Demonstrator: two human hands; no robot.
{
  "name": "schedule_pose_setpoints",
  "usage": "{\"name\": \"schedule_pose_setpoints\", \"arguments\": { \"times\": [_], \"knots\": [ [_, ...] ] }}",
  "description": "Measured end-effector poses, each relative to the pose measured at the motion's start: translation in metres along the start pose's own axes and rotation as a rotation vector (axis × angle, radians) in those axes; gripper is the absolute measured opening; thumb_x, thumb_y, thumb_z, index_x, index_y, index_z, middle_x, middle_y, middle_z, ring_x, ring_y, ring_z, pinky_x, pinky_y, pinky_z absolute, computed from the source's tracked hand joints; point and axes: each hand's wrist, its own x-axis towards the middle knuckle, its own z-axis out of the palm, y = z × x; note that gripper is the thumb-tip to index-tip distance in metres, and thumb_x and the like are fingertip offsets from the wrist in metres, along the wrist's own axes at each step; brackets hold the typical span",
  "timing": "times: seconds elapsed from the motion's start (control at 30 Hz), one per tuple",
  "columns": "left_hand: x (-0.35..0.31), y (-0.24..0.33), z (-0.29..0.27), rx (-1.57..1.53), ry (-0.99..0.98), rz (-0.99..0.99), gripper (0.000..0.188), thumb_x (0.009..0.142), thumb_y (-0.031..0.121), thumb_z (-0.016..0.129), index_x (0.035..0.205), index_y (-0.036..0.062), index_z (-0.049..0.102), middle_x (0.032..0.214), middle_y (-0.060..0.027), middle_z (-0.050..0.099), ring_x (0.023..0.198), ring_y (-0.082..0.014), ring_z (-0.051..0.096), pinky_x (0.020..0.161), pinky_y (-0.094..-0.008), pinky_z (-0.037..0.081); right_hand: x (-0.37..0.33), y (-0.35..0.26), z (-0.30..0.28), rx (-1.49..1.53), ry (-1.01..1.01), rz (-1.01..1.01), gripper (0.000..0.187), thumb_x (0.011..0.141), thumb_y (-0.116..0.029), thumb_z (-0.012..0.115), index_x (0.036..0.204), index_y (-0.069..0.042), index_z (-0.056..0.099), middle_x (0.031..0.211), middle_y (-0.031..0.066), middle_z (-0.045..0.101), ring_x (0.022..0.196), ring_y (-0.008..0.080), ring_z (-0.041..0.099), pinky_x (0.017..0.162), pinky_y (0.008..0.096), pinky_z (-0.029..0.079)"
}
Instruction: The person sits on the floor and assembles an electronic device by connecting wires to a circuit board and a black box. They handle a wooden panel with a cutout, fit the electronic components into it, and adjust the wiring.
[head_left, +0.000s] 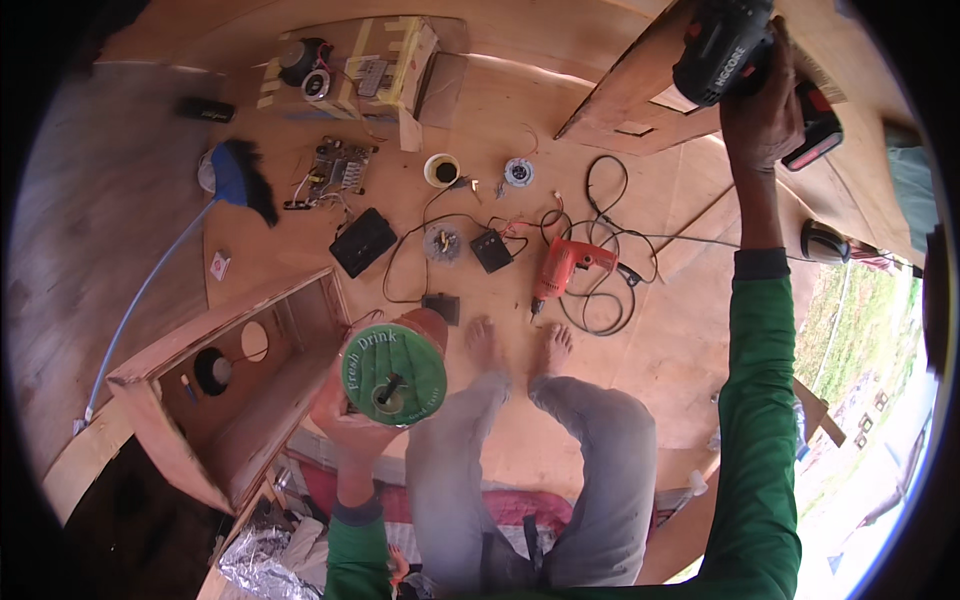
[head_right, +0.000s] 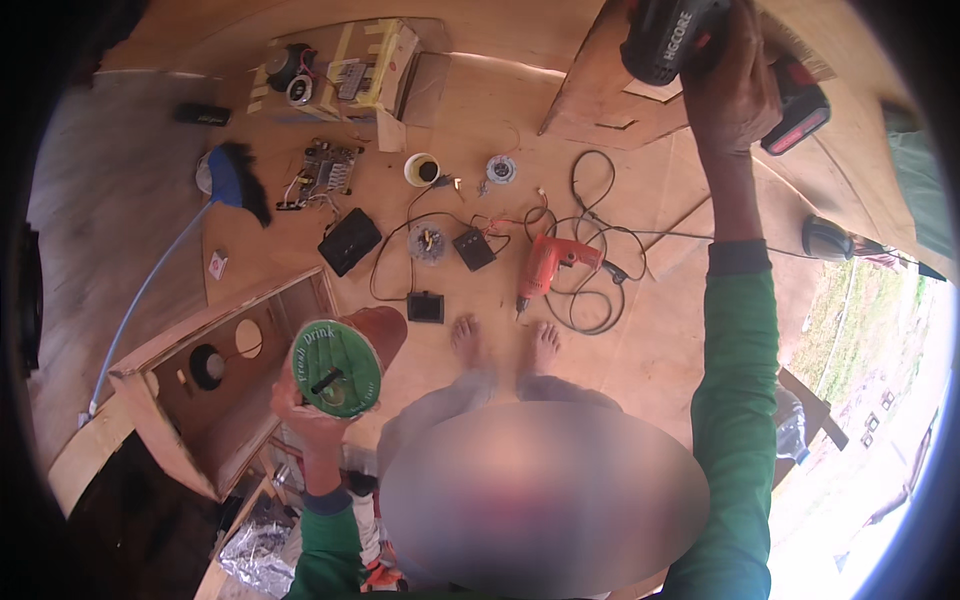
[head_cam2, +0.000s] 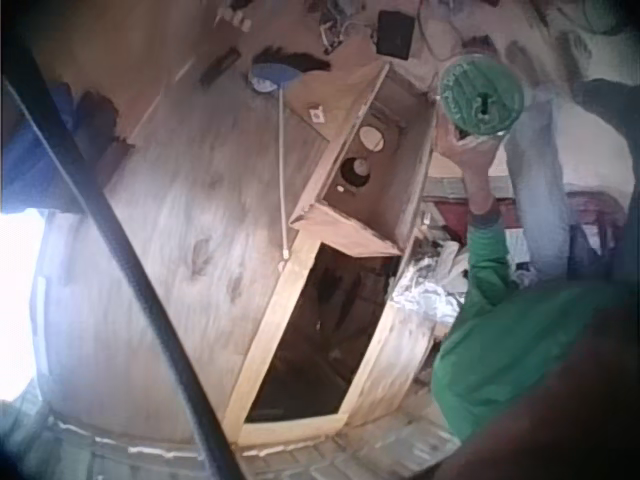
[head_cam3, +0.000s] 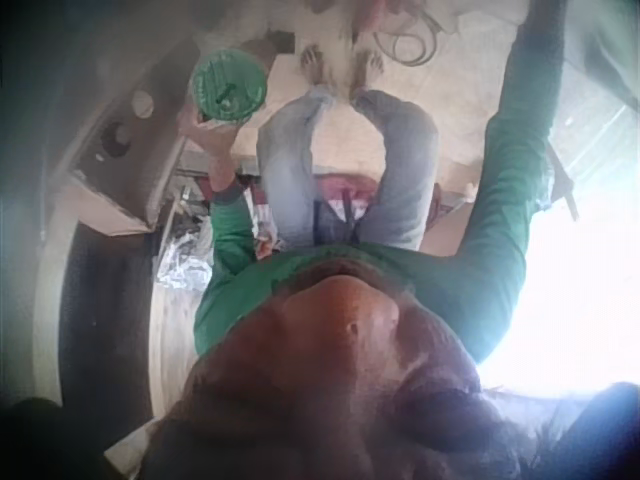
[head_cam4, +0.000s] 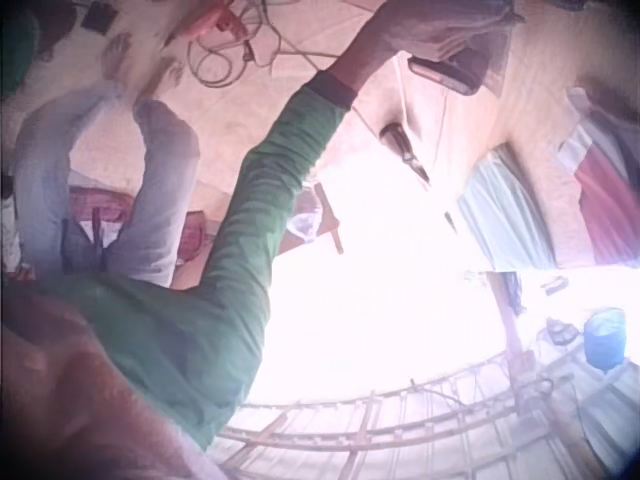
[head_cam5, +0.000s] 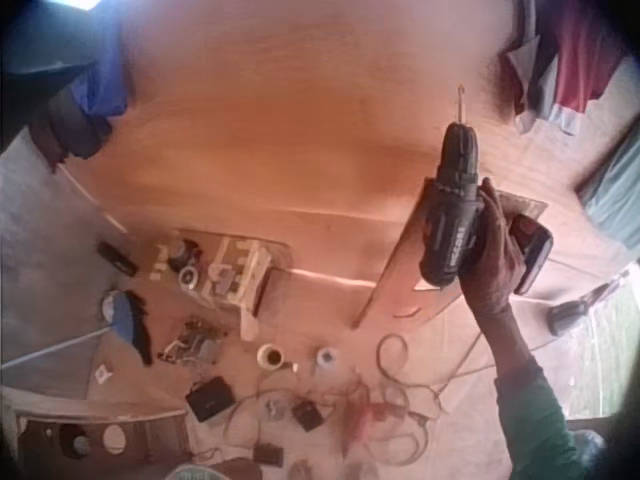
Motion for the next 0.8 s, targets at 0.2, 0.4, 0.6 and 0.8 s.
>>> {"name": "schedule_pose_setpoints", "arguments": {
  "times": [0.2,0.4,0.6,0.8],
  "knots": [
    [0.047,-0.095,0.070,0.105,0.010,0.208,0.080,0.060,0.032,0.108,0.127,0.0000,0.079,0.110,-0.0097,0.085,0.097,-0.0192,0.081,0.092,-0.0371,0.064,-0.036,-0.005,0.019,-0.045,0.115,-0.040,0.053,0.095,-0.006,0.075,0.147,-0.007,0.067,0.143,0.0127,0.078,0.072,0.0201,0.075,0.062,0.0339,0.055],
    [0.082,-0.117,0.145,-0.284,-0.053,0.093,0.071,0.070,0.021,0.103,0.132,-0.0026,0.076,0.115,-0.0091,0.083,0.103,-0.0162,0.077,0.096,-0.0367,0.062,-0.085,-0.042,0.012,0.041,0.184,-0.048,0.047,0.099,-0.003,0.071,0.146,0.001,0.066,0.145,0.0204,0.076,0.080,0.0186,0.078,0.066,0.0303,0.053],
    [0.072,-0.166,0.192,-0.224,-0.016,0.154,0.075,0.069,0.015,0.105,0.135,-0.0035,0.074,0.118,-0.0072,0.081,0.107,-0.0142,0.075,0.100,-0.0340,0.060,-0.197,-0.030,0.008,0.179,-0.048,-0.074,0.060,0.091,-0.015,0.082,0.146,-0.002,0.065,0.116,0.0131,0.079,0.095,0.0257,0.079,0.074,0.0398,0.057],
    [0.042,-0.190,0.223,-0.360,-0.089,0.102,0.083,0.066,0.015,0.107,0.139,-0.0036,0.073,0.120,-0.0062,0.080,0.108,-0.0145,0.074,0.100,-0.0331,0.059,-0.345,-0.009,-0.018,0.255,-0.471,0.066,0.052,0.093,-0.020,0.081,0.141,-0.009,0.066,0.105,0.0097,0.080,0.084,0.0274,0.079,0.074,0.0396,0.060]
  ]
}}
